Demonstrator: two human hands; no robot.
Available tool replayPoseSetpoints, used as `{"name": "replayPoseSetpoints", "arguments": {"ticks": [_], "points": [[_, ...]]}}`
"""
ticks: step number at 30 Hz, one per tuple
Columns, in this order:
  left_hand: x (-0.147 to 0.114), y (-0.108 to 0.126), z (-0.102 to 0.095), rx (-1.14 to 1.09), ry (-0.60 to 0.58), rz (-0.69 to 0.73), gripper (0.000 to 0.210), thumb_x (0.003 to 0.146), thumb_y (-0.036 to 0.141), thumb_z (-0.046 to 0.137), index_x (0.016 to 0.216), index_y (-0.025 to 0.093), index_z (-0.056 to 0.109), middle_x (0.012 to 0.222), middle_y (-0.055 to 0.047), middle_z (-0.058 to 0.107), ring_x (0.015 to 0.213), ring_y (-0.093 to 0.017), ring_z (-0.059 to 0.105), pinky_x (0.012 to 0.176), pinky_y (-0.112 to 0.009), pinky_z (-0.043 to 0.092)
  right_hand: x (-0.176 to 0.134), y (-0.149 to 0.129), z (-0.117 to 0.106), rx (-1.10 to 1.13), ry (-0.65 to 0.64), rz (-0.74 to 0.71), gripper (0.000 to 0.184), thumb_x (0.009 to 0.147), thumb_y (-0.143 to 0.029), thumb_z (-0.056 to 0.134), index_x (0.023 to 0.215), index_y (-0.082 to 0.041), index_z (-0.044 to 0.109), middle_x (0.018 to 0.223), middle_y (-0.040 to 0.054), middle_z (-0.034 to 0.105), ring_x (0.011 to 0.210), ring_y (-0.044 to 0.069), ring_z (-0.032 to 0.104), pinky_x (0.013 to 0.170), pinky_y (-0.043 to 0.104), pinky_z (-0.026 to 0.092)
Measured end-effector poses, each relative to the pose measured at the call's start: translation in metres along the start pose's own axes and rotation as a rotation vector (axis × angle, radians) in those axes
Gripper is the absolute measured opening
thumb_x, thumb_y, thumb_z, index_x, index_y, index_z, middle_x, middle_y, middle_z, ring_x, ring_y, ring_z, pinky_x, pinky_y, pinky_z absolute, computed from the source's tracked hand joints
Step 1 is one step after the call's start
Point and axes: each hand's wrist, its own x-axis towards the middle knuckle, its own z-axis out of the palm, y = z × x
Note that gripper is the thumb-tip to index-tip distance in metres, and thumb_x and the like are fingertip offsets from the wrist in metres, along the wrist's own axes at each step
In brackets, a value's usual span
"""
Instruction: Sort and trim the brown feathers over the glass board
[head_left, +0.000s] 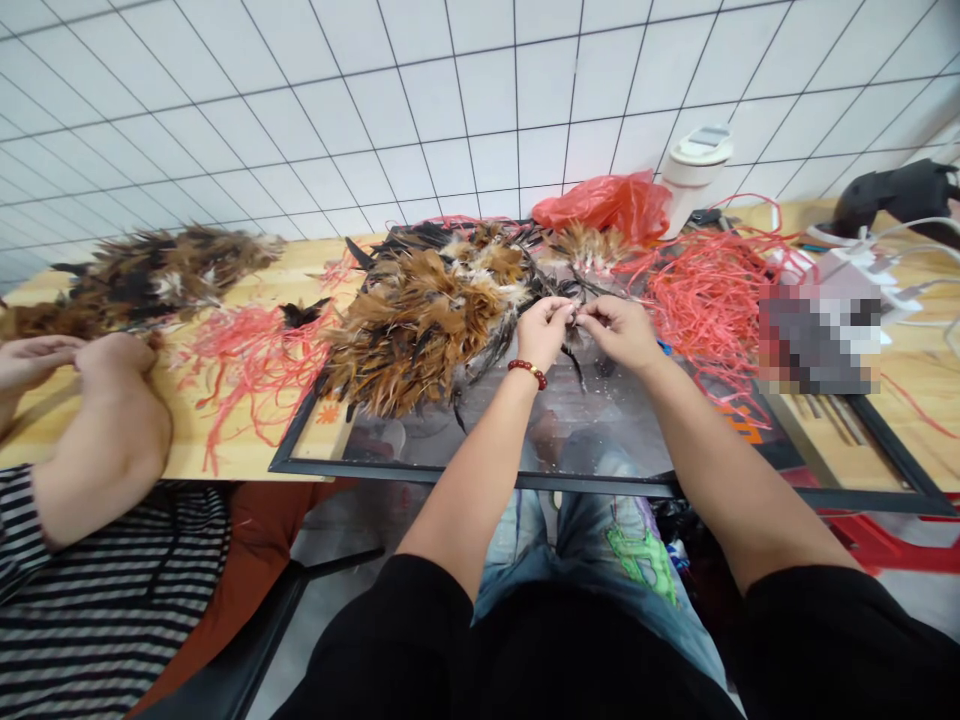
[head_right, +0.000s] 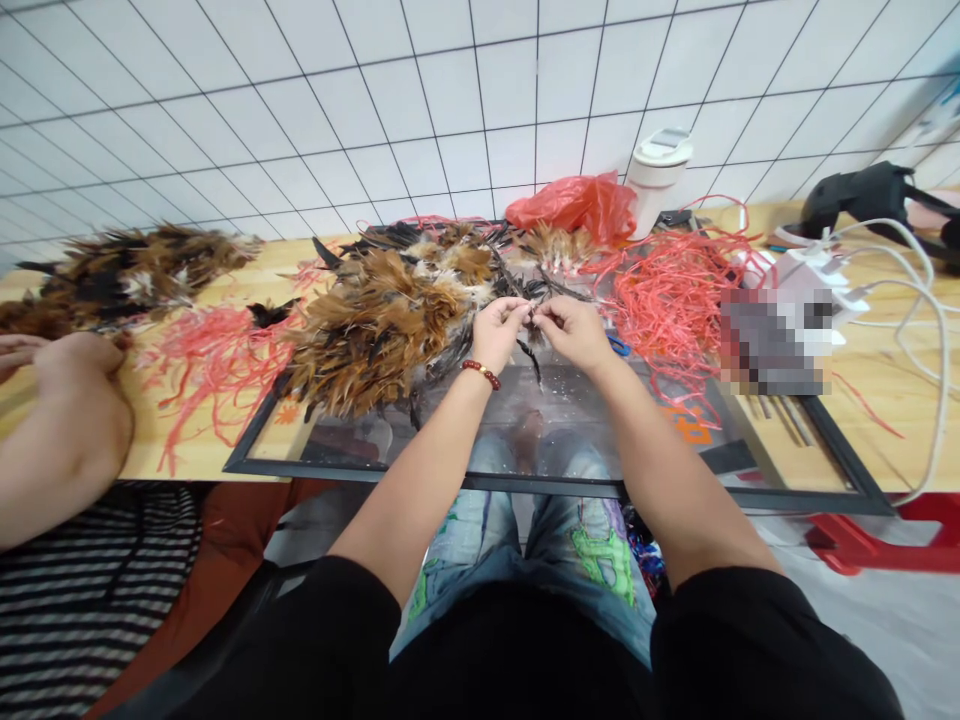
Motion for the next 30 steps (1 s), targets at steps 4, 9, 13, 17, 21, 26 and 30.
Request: {"name": "replayPoseSetpoints", "arguments": {"ticks": [4,9,13,17,21,26,30], "points": [[0.0,-0.003,-0.004,0.192,0.003,0.145,0.017,0.085,0.01,0.063,0.091,0.017,0.077,0.097,-0.007,0.078,0.091,-0.015,0.07,0.09,-0.028,0.053,0.0,-0.01,-0.001,-0.141,-0.041,-0.129,0.017,0.087,-0.031,0.058,0.08,-0.02,0.069,0.073,0.0046,0.067,0.066,0.018,0.058,0.068,0.033,0.043],[-0.005,-0.005,-0.006,0.465,-0.104,0.387,0.022,0.088,0.012,0.06,0.09,0.02,0.08,0.089,-0.006,0.074,0.086,-0.016,0.067,0.087,-0.029,0.052,0.0,-0.01,-0.004,-0.162,0.069,-0.096,0.019,0.087,-0.034,0.061,0.075,-0.02,0.066,0.073,0.005,0.065,0.07,0.019,0.058,0.069,0.034,0.044],[-0.005,-0.006,-0.002,0.352,-0.124,0.365,0.016,0.085,0.014,0.064,0.075,0.019,0.076,0.082,-0.004,0.07,0.082,-0.014,0.063,0.084,-0.028,0.051,0.002,-0.011,-0.007,-0.021,0.066,-0.047,0.031,0.088,-0.049,0.064,0.075,-0.021,0.066,0.072,0.004,0.062,0.069,0.018,0.056,0.068,0.033,0.046],[0.0,-0.002,-0.002,-0.103,-0.042,0.061,0.012,0.085,0.029,0.071,0.084,0.017,0.074,0.09,-0.003,0.07,0.07,-0.008,0.059,0.072,-0.024,0.051,0.004,-0.011,-0.006,0.153,0.124,0.003,0.04,0.087,-0.06,0.062,0.102,-0.024,0.07,0.098,0.0063,0.066,0.073,0.017,0.057,0.068,0.033,0.049],[0.001,0.009,-0.008,-0.447,-0.048,-0.198,0.019,0.089,0.033,0.068,0.099,0.017,0.072,0.084,-0.001,0.067,0.058,-0.003,0.052,0.068,-0.022,0.05,0.002,-0.003,0.004,0.207,0.085,0.062,0.046,0.085,-0.058,0.065,0.118,-0.025,0.066,0.112,0.0071,0.065,0.062,0.012,0.051,0.062,0.031,0.048],[-0.006,0.024,-0.01,-0.588,-0.019,-0.339,0.017,0.094,0.032,0.062,0.103,0.02,0.07,0.074,0.004,0.062,0.05,-0.001,0.043,0.059,-0.017,0.046,-0.002,0.002,0.021,0.227,-0.025,0.086,0.047,0.084,-0.055,0.067,0.116,-0.022,0.067,0.114,0.0082,0.064,0.063,0.011,0.053,0.061,0.03,0.049],[-0.01,0.028,-0.009,-0.635,-0.02,-0.37,0.018,0.097,0.033,0.059,0.105,0.021,0.069,0.068,0.006,0.058,0.044,0.0,0.034,0.051,-0.014,0.041,-0.002,0.0,0.028,0.375,-0.013,0.151,0.053,0.08,-0.062,0.069,0.117,-0.024,0.066,0.113,0.0077,0.066,0.077,0.016,0.062,0.066,0.03,0.053]]}}
